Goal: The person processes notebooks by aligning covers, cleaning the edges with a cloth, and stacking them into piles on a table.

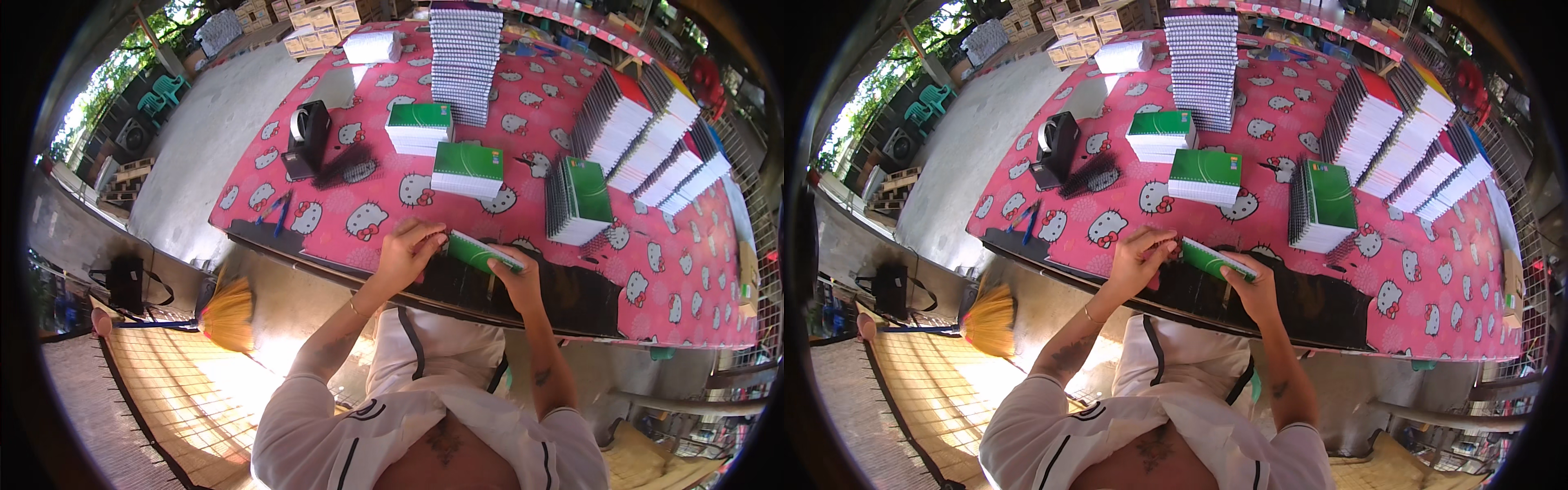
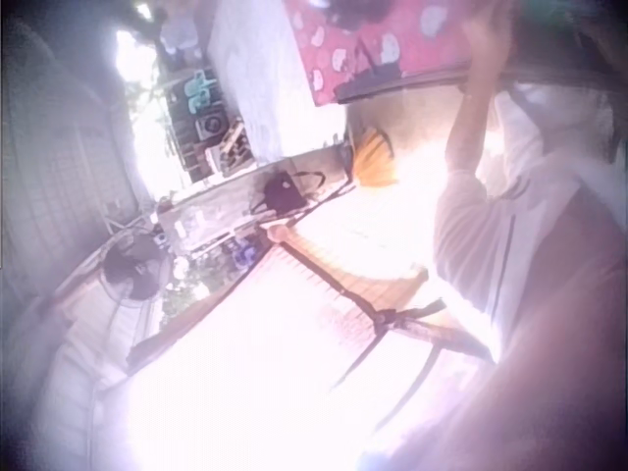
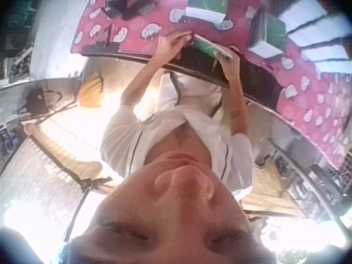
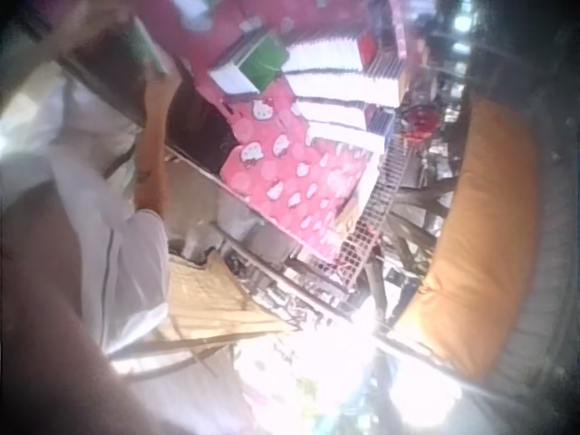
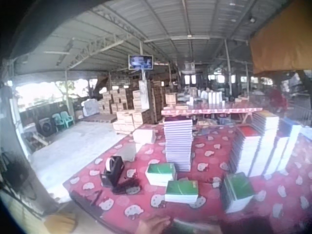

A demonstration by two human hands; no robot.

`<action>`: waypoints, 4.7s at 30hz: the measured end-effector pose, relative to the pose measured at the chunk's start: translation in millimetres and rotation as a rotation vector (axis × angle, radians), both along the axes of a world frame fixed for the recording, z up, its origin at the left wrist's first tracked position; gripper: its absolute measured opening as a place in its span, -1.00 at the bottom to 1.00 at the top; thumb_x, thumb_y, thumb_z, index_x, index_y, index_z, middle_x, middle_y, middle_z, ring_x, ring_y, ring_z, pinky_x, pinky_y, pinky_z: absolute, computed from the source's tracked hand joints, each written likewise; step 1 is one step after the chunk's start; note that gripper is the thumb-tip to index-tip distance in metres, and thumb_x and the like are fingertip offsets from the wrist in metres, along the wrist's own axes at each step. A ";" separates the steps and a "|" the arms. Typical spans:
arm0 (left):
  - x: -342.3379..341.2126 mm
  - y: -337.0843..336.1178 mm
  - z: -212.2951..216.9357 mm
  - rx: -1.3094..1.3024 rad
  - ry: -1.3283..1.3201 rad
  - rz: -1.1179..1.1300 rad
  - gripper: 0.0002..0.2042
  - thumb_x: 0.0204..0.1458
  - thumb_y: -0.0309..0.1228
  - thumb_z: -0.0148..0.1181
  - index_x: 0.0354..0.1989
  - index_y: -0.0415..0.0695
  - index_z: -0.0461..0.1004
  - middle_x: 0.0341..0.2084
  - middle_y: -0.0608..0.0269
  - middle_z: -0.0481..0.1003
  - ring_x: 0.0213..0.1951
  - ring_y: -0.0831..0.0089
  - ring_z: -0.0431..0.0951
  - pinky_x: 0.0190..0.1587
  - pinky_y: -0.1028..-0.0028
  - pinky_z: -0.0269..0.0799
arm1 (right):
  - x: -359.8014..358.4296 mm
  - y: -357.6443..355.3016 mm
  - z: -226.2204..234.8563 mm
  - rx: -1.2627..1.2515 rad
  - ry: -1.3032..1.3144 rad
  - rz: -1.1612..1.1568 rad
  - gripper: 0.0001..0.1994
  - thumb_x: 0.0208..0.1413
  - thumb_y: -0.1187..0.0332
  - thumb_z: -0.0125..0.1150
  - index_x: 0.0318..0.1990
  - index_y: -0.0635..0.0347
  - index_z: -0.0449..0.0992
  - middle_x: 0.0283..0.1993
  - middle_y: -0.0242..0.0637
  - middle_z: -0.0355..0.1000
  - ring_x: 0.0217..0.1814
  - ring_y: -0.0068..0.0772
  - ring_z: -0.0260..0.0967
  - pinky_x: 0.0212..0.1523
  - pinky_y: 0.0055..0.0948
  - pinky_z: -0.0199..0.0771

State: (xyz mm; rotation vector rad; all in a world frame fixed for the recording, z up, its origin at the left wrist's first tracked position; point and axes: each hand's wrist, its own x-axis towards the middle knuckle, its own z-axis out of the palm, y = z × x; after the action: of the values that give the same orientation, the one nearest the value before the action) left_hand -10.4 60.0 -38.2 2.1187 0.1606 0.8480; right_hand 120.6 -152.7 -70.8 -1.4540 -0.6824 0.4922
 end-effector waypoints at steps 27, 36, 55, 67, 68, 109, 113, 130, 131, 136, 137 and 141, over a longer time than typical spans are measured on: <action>14.5 2.9 30.5 0.820 0.059 0.040 -0.47 0.15 0.01 0.09 0.14 -0.12 0.37 0.20 0.07 0.33 0.26 0.10 0.31 0.25 -0.12 0.14 | -11.9 0.6 13.7 0.009 0.025 -0.066 -0.72 0.15 0.47 0.32 0.01 0.35 0.57 -0.21 -0.40 0.53 -0.23 -0.66 0.39 -0.22 -0.62 0.39; 14.2 1.5 33.8 0.688 0.194 -0.095 -0.67 0.13 -0.23 0.21 0.03 -0.07 0.49 -0.02 0.13 0.52 0.09 0.21 0.49 0.37 -0.16 -0.11 | -13.6 -4.5 23.7 -0.086 -0.040 -0.004 -0.72 0.14 0.43 0.31 0.02 0.23 0.60 -0.19 -0.37 0.57 -0.27 -0.68 0.41 -0.25 -0.56 0.42; 41.9 -17.0 46.1 0.444 0.264 -0.482 -0.84 -0.03 -0.38 0.40 -0.27 -0.09 0.60 -0.42 0.32 0.61 -0.44 0.39 0.57 0.08 0.18 0.26 | 2.3 -41.1 20.2 0.043 -0.039 0.131 -0.72 0.14 0.50 0.28 0.03 0.16 0.61 -0.11 -0.32 0.61 -0.13 -0.58 0.51 -0.07 -0.51 0.50; -6.4 -61.4 17.6 1.037 0.406 -0.026 -0.30 0.24 0.10 -0.13 0.32 -0.30 0.19 0.34 -0.18 0.15 0.40 -0.10 0.09 0.33 -0.37 -0.30 | -10.3 -24.3 25.6 0.067 0.077 0.052 -0.70 0.17 0.42 0.30 0.06 0.24 0.58 -0.08 -0.37 0.56 -0.08 -0.66 0.44 -0.08 -0.55 0.47; -14.0 -62.5 -0.9 1.042 0.456 -0.047 -0.21 0.26 0.16 -0.23 0.37 -0.35 0.10 0.40 -0.23 0.04 0.44 -0.15 -0.02 0.32 -0.41 -0.37 | -11.3 -21.6 24.5 0.086 0.046 0.022 -0.70 0.18 0.42 0.30 0.06 0.24 0.58 -0.09 -0.37 0.56 -0.09 -0.68 0.44 -0.09 -0.56 0.47; 6.2 -63.9 -14.0 0.988 0.282 0.019 -0.15 0.14 0.22 -0.07 0.37 -0.33 0.14 0.37 -0.17 0.14 0.42 -0.09 0.07 0.33 -0.35 -0.29 | -11.2 -1.5 7.0 -0.150 -0.203 0.086 -0.71 0.15 0.36 0.29 0.03 0.19 0.61 -0.33 -0.22 0.61 -0.43 -0.61 0.43 -0.34 -0.47 0.45; 3.0 -68.1 -28.1 0.994 0.251 -0.062 -0.14 0.11 0.24 -0.05 0.34 -0.33 0.19 0.37 -0.19 0.14 0.42 -0.08 0.07 0.34 -0.34 -0.30 | -6.2 -5.5 9.6 -0.187 -0.176 0.123 -0.71 0.11 0.41 0.28 0.00 0.24 0.60 -0.26 -0.11 0.62 -0.32 -0.41 0.57 -0.25 -0.42 0.50; 11.4 -81.9 -2.1 0.759 0.200 -0.078 -0.32 0.24 -0.05 -0.03 0.41 -0.28 0.08 0.43 -0.13 0.03 0.46 -0.07 -0.03 0.36 -0.26 -0.32 | -9.4 -1.5 4.1 -0.110 -0.206 0.086 -0.69 0.09 0.45 0.29 0.00 0.30 0.55 -0.13 -0.03 0.57 -0.18 -0.22 0.58 -0.15 -0.36 0.52; 11.6 -84.5 2.5 0.749 0.193 -0.070 -0.33 0.27 -0.06 -0.07 0.42 -0.28 0.06 0.43 -0.15 0.02 0.46 -0.10 -0.05 0.37 -0.26 -0.36 | -10.2 -2.7 5.3 -0.099 -0.218 0.067 -0.70 0.10 0.43 0.30 0.00 0.29 0.56 -0.12 -0.04 0.56 -0.17 -0.25 0.57 -0.14 -0.37 0.51; 27.3 -65.3 12.4 0.573 0.027 -0.110 -0.87 0.11 -0.33 0.26 -0.19 -0.01 0.60 -0.28 0.46 0.60 -0.04 0.42 0.57 0.41 -0.18 -0.32 | 4.7 -29.6 26.4 -0.058 -0.405 0.098 -0.67 0.11 0.46 0.32 0.04 0.30 0.54 -0.07 -0.16 0.50 -0.06 -0.43 0.51 -0.14 -0.43 0.53; 27.6 -65.3 11.6 0.569 0.031 -0.112 -0.86 0.11 -0.32 0.26 -0.19 -0.01 0.59 -0.27 0.44 0.60 -0.03 0.42 0.57 0.41 -0.17 -0.33 | 7.7 -37.5 30.7 -0.027 -0.333 0.132 -0.66 0.11 0.48 0.33 0.06 0.30 0.54 -0.06 -0.19 0.49 -0.04 -0.46 0.49 -0.15 -0.44 0.54; 26.9 -67.1 10.9 0.573 0.054 -0.109 -0.85 0.11 -0.31 0.26 -0.18 -0.02 0.59 -0.27 0.42 0.59 -0.03 0.40 0.56 0.42 -0.14 -0.30 | 18.0 -47.1 44.3 -0.128 -0.298 0.117 -0.77 0.08 0.55 0.33 -0.08 0.35 0.60 -0.25 -0.23 0.52 -0.22 -0.50 0.52 -0.22 -0.51 0.52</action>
State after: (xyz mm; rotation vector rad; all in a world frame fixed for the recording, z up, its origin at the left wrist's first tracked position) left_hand 16.5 -7.1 -27.3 2.6538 -0.1947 0.8401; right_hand 138.7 -199.9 -26.5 -1.6323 -0.9913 0.4189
